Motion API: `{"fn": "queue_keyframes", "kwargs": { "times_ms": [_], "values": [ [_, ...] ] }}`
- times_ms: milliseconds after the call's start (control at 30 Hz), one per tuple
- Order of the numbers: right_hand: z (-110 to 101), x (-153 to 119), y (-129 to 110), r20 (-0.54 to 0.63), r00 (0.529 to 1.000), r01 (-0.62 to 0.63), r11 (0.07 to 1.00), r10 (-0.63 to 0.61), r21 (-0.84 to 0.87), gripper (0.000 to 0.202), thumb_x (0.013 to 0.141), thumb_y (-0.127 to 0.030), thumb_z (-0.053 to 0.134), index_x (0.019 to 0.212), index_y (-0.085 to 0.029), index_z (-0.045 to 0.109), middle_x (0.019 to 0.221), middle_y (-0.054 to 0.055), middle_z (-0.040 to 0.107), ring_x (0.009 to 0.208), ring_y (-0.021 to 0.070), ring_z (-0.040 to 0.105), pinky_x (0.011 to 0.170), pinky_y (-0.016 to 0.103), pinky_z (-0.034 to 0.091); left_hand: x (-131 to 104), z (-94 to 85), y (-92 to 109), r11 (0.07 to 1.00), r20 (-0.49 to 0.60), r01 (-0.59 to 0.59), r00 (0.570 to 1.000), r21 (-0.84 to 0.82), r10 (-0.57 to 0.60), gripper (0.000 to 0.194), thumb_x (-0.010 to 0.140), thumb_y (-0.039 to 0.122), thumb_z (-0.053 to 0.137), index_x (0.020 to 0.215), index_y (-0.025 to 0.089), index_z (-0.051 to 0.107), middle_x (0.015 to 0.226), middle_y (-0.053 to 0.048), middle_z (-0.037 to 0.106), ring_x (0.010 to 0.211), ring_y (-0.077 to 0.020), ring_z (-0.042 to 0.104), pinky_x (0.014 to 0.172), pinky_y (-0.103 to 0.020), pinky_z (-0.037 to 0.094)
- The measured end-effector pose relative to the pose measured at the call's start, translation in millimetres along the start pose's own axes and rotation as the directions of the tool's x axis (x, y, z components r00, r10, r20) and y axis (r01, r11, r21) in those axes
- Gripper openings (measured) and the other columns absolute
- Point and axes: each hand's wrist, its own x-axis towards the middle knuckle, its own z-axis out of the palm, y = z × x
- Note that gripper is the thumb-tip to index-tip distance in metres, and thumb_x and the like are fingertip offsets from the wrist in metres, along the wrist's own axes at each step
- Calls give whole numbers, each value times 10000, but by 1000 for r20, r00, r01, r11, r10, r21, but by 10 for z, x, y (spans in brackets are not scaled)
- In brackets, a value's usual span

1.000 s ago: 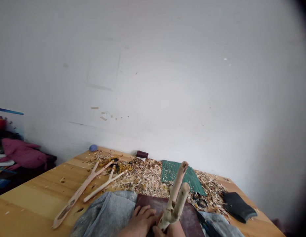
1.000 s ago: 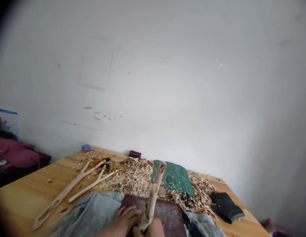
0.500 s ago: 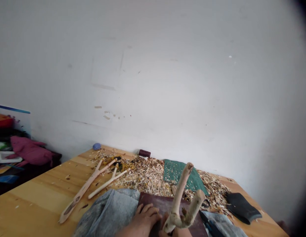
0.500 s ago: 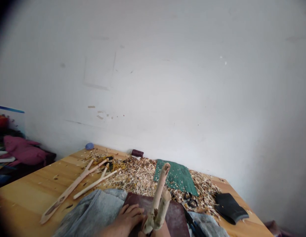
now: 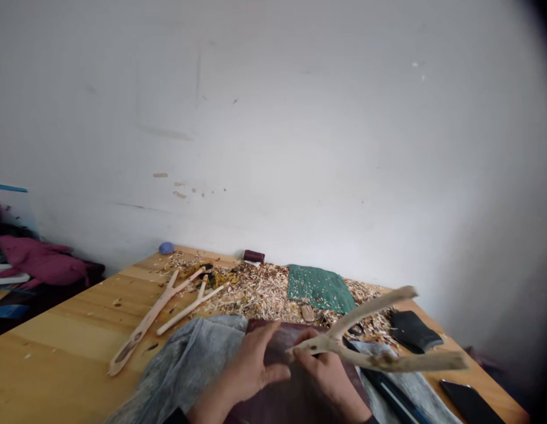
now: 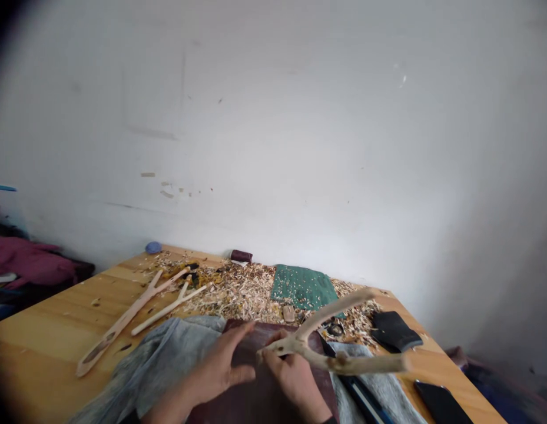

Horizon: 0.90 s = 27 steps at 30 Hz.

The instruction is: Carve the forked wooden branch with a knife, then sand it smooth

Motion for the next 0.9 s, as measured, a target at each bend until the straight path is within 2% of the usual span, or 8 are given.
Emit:
{"fn": "queue_keyframes", "kwargs": {
  "times_ms": [67,100,167,233,433,667,767,900],
  "values": [
    [-4,-27,-77,-7,1000,0,970,1,243,193,739,-375,664,763,-193,605,651,-30,558,598,133,494,562,246,387,27,-46,41,967,-147,16,988,-255,-55,711,835,527,586,1433,178,421,1068,-92,685,998,-260,623,895,-363,449],
    [-2,-39,-111,-3,1000,-1,930,2,369,218,739,-395,675,766,-187,615,623,-36,543,559,121,471,539,242,373,43,-58,50,934,-183,29,978,-356,-100,658,865,513,543,1410,158,446,865,-43,692,803,-215,638,761,-316,471],
    [5,-60,-164,19,1000,-21,818,12,575,273,729,-438,699,771,-178,625,556,-44,517,493,106,427,504,239,352,69,-56,53,882,-186,73,966,-465,-178,582,880,499,506,1315,112,534,575,38,583,504,-145,510,539,-251,387],
    [10,-80,-195,53,998,-55,724,25,688,313,711,-462,726,776,-172,628,500,-43,503,455,100,402,479,234,335,78,-28,57,855,-163,83,968,-512,-192,530,885,484,493,1229,93,590,484,64,516,414,-113,399,471,-236,303],
    [22,-123,-216,69,998,-59,573,5,817,297,767,-454,717,849,-174,666,471,-54,466,425,91,391,451,221,307,30,53,138,700,-77,-28,996,-714,-39,583,811,339,616,1342,143,482,700,25,618,657,-147,582,644,-275,423],
    [30,-97,-231,34,990,-92,432,139,897,387,733,-571,742,731,-196,650,446,-84,385,398,64,284,425,209,283,20,49,151,678,-23,-17,1000,-735,1,592,735,188,570,1322,174,496,818,12,620,670,-139,608,614,-271,409],
    [54,-74,-218,26,981,-104,414,190,904,449,741,-595,728,612,-198,562,437,-87,367,393,57,261,422,206,268,17,42,151,690,-19,-21,1000,-724,11,569,758,214,584,1320,174,501,829,9,614,678,-139,610,619,-272,411],
    [86,-50,-199,15,974,-120,462,226,879,539,745,-635,702,540,-206,450,421,-88,363,379,47,222,407,208,231,16,41,153,682,-29,-31,999,-730,15,596,779,276,617,1344,170,462,848,2,611,673,-141,613,616,-275,412]
  ]
}}
